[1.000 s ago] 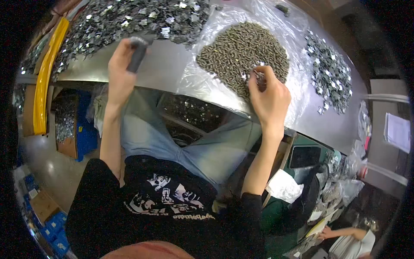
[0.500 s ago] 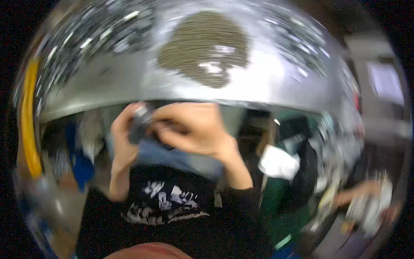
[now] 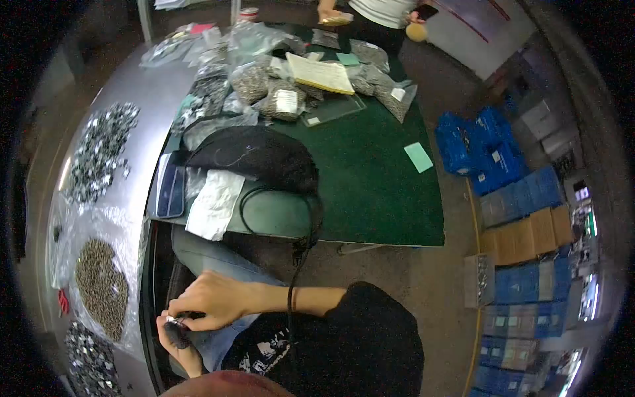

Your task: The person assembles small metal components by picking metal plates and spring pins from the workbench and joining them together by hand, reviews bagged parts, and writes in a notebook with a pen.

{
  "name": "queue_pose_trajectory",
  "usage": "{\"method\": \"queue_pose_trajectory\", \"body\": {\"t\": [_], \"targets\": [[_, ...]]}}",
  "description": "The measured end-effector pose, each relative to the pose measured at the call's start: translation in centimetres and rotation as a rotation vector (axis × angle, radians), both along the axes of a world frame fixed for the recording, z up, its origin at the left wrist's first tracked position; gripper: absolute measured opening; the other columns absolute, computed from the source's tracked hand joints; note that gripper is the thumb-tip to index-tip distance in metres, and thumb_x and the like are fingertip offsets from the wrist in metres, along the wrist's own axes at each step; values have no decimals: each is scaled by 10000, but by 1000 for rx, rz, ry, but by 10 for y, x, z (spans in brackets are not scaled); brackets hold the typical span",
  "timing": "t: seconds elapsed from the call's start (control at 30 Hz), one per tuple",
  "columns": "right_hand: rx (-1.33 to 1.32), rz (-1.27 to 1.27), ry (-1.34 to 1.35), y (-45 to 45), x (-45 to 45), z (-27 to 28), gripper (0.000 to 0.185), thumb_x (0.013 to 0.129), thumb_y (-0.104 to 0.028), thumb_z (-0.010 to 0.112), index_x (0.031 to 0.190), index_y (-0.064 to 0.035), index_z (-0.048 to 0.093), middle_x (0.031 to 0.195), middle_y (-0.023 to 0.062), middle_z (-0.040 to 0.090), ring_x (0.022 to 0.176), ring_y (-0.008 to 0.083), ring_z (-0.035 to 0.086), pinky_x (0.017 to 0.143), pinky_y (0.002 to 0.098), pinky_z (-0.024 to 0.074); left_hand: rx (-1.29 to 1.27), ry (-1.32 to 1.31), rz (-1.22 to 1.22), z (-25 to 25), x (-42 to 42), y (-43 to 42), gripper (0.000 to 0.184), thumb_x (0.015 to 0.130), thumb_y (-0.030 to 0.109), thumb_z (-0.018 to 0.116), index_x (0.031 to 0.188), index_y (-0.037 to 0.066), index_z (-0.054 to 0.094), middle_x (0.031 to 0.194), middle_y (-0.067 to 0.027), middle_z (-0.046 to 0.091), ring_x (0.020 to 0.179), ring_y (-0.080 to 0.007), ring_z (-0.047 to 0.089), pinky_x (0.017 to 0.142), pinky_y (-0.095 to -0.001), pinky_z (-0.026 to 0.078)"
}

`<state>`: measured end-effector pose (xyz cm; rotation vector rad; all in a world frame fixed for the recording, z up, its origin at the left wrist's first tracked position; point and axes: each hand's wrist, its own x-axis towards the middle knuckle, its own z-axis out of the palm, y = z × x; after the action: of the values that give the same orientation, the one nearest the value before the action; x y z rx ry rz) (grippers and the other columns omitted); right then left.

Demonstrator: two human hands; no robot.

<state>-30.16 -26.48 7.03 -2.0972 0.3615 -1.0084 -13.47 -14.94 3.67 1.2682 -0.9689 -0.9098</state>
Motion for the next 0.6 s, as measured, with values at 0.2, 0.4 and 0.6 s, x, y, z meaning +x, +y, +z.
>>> {"method": "queue_pose_trajectory", "body": {"t": [0.2,0.4,0.6], "targets": [[-217,-327,-15,-3,-41,-13,200,857,-206,756,1038,-125,731,797,10,718,604,172,666,503,311,503,-8,-30,12,4,-40,-39,188,1039,207,581,1028,23,618,960,-39,627,843,-116,602,710,-241,500],[-74,-373,10,-12,-57,-19,227,859,-149,762,1083,-113,757,810,48,741,591,190,677,532,321,529,-69,-111,-116,8,-58,-59,75,1002,95,575,1019,23,591,1069,-54,626,945,-135,571,832,-262,463],[154,-282,-94,-22,-64,-10,239,801,-4,778,1031,-68,791,608,0,623,479,90,573,463,245,419,-152,29,-194,3,-59,-69,126,994,69,624,888,5,600,854,-67,623,760,-116,571,661,-241,451]]}}
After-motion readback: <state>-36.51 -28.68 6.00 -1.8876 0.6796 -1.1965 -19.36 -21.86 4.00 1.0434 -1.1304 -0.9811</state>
